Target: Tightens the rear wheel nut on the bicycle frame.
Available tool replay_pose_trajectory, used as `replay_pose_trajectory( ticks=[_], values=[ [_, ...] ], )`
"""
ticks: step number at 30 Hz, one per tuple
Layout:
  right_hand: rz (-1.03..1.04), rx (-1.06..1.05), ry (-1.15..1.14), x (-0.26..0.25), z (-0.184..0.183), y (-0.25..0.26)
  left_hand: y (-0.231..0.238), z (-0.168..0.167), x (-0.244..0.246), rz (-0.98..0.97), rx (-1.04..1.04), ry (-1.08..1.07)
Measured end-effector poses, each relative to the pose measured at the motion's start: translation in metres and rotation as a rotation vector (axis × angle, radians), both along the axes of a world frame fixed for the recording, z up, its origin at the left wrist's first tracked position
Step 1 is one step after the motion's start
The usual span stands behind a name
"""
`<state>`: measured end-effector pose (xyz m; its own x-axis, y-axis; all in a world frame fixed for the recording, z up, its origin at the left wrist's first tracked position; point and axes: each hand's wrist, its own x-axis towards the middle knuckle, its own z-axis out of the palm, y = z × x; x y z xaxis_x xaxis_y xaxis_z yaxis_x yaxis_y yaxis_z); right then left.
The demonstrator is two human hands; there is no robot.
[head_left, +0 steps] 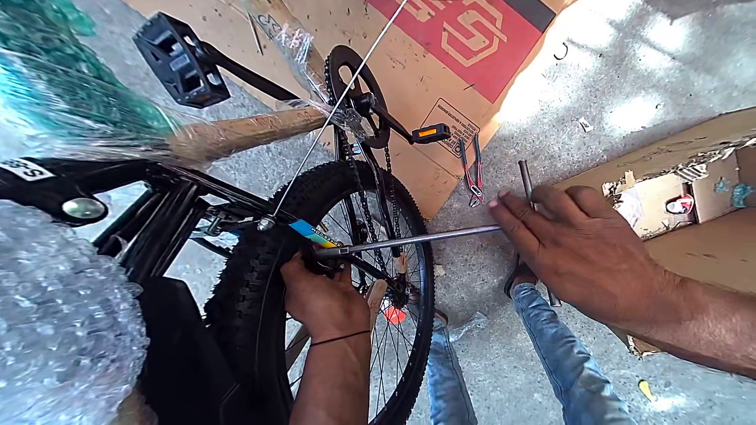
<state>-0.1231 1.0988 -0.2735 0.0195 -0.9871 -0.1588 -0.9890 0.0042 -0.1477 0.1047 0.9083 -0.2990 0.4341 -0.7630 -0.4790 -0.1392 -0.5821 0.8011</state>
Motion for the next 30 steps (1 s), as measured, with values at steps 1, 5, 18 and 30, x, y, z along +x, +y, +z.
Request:
replay_pose_trajectory(
  ticks=[1, 5, 18, 30],
  values=[
    [-0.085, 0.067, 0.048, 0.002, 0.002, 0.000, 0.000, 0.000, 0.001, -0.004, 0.002, 0.003],
    [-0.244, 0.236, 0.007, 0.003, -0.003, -0.001, 0.001, 0.003, 0.000, -0.005, 0.005, 0.033],
    [-0.671, -0.296, -1.286, -0.002, -0.021, 0.019, -0.001, 0.000, -0.002, 0.013, -0.006, 0.010],
    [-0.423, 0.248, -1.856, -0.003, -0.060, 0.019, 0.003, 0.002, -0.004, 0.007, -0.003, 0.032]
  ],
)
